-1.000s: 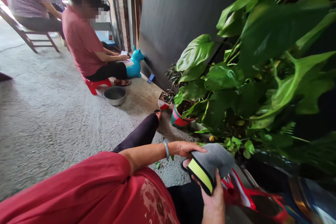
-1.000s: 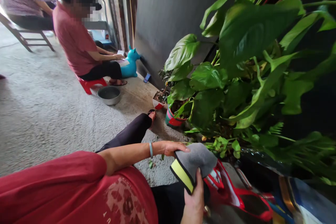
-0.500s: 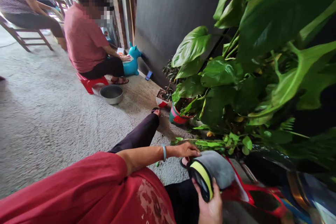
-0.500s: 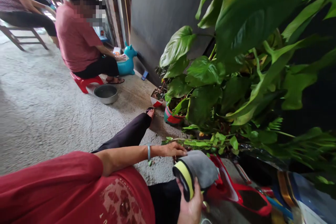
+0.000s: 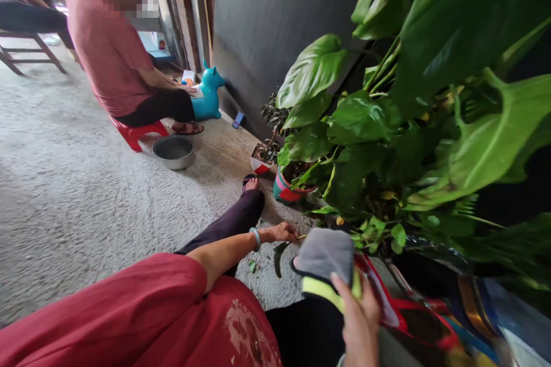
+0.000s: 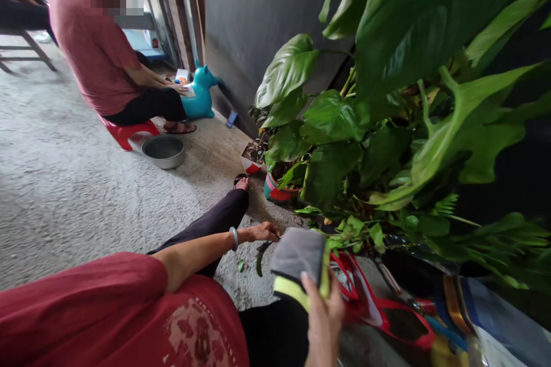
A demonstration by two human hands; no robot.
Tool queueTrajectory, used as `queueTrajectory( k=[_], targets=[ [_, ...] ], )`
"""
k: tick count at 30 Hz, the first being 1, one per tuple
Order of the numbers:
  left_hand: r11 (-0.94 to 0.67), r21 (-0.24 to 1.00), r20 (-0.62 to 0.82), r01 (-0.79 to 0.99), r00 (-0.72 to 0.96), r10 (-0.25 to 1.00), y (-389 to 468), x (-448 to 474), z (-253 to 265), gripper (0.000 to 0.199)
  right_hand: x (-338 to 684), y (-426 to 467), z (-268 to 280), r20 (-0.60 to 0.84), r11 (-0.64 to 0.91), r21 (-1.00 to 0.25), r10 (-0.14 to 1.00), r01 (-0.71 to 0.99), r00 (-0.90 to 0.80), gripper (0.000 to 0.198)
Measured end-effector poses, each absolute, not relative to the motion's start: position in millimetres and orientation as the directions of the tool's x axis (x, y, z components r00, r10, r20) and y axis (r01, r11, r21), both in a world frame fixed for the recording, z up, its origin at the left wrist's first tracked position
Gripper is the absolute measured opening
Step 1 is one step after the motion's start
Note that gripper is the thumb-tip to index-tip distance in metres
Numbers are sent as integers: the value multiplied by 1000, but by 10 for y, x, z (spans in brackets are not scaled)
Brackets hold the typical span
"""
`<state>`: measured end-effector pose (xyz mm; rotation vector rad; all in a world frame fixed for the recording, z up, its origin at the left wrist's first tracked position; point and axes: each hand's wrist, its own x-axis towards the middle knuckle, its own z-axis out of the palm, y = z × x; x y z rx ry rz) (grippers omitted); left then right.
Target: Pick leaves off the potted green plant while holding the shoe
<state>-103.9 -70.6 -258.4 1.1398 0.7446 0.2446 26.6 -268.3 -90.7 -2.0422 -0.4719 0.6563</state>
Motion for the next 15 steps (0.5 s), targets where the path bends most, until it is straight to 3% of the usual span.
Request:
queueTrajectory(
  k=[3, 5, 8, 10, 12, 13, 15],
  targets=[
    [640, 747, -481, 177, 810, 337, -555, -1135, -2524, 31, 653, -2678, -569, 45, -669, -716, 240, 199, 970, 97],
    [744, 659, -442, 111, 857, 264, -482, -1190, -2479, 38, 877, -2423, -438, 201, -743, -604, 209, 290, 957, 99],
    [809, 587, -385, 1, 880, 278, -447, -1232, -2467, 41, 776, -1898, -577, 185, -723, -523, 420, 451, 889, 90],
    [816, 577, -401, -39, 857, 324, -447, -1243, -2502, 38, 460, -1716, -806, 76, -619, -547, 634, 564, 770, 79],
    [804, 592, -417, -52, 834, 362, -440, -1254, -2548, 32, 170, -1763, -963, -1, -503, -607, 775, 615, 632, 69],
    [799, 600, -415, -51, 833, 365, -430, -1260, -2565, 30, 99, -1849, -975, -14, -467, -633, 804, 617, 594, 69],
    [799, 599, -399, -40, 851, 342, -405, -1269, -2574, 31, 154, -2045, -851, 14, -487, -654, 757, 579, 653, 77]
  ],
)
